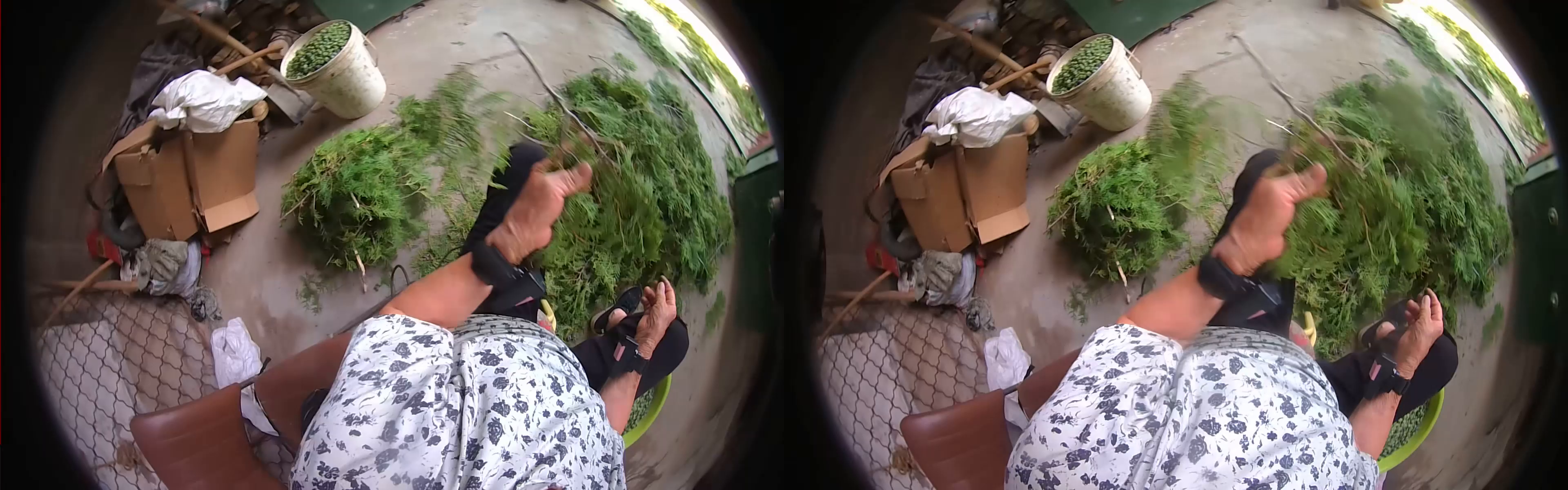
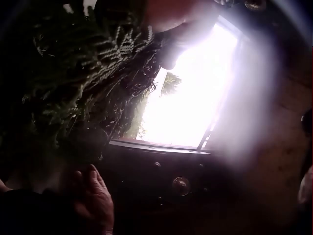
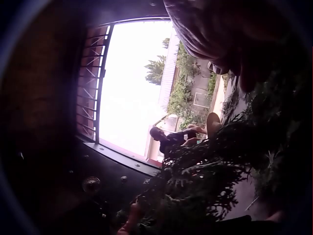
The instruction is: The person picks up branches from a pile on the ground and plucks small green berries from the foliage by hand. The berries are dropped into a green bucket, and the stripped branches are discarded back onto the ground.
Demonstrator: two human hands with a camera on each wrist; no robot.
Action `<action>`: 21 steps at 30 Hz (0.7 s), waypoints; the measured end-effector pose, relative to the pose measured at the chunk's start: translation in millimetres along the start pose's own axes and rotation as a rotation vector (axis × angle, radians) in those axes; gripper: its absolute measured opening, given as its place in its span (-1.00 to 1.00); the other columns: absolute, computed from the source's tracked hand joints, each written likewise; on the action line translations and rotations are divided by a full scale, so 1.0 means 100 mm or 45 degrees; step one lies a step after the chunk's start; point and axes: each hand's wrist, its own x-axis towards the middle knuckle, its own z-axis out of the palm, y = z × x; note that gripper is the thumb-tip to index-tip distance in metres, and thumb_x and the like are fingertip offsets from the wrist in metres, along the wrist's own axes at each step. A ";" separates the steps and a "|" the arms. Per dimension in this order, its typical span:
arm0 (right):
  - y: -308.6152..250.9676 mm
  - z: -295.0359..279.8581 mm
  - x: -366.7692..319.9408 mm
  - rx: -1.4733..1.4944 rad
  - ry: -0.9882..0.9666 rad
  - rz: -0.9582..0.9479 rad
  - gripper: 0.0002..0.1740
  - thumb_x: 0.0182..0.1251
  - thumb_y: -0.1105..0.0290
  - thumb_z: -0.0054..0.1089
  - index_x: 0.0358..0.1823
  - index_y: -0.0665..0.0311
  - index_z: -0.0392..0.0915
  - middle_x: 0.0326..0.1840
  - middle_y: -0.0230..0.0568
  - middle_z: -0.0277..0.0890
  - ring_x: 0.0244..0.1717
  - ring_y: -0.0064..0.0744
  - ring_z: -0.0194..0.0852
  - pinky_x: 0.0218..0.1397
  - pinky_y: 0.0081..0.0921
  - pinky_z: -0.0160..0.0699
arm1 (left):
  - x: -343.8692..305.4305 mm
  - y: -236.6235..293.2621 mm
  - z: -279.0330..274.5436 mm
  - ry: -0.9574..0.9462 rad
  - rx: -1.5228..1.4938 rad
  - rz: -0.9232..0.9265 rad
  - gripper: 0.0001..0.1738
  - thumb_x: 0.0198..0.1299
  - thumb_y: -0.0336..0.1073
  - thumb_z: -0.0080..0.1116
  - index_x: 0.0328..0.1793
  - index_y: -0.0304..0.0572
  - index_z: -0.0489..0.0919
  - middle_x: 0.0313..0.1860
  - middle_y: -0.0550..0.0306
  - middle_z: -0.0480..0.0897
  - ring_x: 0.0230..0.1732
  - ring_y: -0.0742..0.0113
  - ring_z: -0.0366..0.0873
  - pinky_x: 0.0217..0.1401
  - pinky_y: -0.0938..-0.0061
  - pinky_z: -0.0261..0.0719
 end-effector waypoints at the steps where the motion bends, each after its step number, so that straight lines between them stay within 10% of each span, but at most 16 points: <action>1: 0.08 -0.03 0.01 0.071 0.014 0.033 -0.75 0.34 0.34 0.08 -0.01 0.25 0.53 -0.27 -0.39 0.52 -0.45 -0.66 0.47 -0.41 -0.73 0.41 | -0.03 0.16 -0.08 0.097 0.023 -0.191 -0.49 0.23 -0.10 0.15 0.23 -0.21 0.43 -0.08 0.17 0.61 -0.11 0.45 0.50 0.03 0.47 0.46; 11: 0.19 0.30 -0.03 -0.216 -0.216 0.023 -0.73 0.35 0.33 0.06 0.00 0.26 0.52 -0.45 -0.41 0.51 -0.49 -0.66 0.46 -0.47 -0.71 0.40 | -0.40 1.92 -1.89 0.677 0.104 0.428 -0.37 0.12 0.08 0.21 0.14 -0.28 0.46 -0.04 0.02 0.60 -0.06 0.12 0.59 0.03 0.24 0.60; 15: 0.22 0.37 -0.04 -0.260 -0.246 0.044 -0.72 0.35 0.33 0.06 0.02 0.26 0.51 -0.49 -0.41 0.50 -0.51 -0.66 0.44 -0.47 -0.71 0.39 | -0.90 1.44 -3.41 1.066 0.069 0.179 -0.25 0.16 0.06 0.18 0.33 -0.26 0.26 0.16 -0.08 0.46 0.09 0.03 0.50 0.07 0.18 0.56; 17: 0.23 0.38 -0.05 -0.253 -0.253 0.053 -0.72 0.35 0.33 0.06 0.02 0.26 0.50 -0.50 -0.41 0.49 -0.51 -0.66 0.43 -0.47 -0.72 0.39 | -1.25 1.07 -3.66 1.675 0.229 -0.111 -0.18 0.18 0.15 0.09 0.43 -0.13 0.14 0.36 -0.19 0.23 0.26 -0.08 0.34 0.17 0.06 0.39; 21: 0.20 0.35 -0.04 -0.271 -0.262 0.087 -0.72 0.33 0.34 0.08 0.02 0.26 0.50 -0.52 -0.42 0.48 -0.52 -0.67 0.43 -0.47 -0.72 0.37 | -1.53 0.70 -3.79 1.683 0.050 -0.063 -0.13 0.17 0.03 0.15 0.44 -0.31 0.06 0.44 -0.29 0.06 0.42 -0.17 0.09 0.34 -0.03 0.13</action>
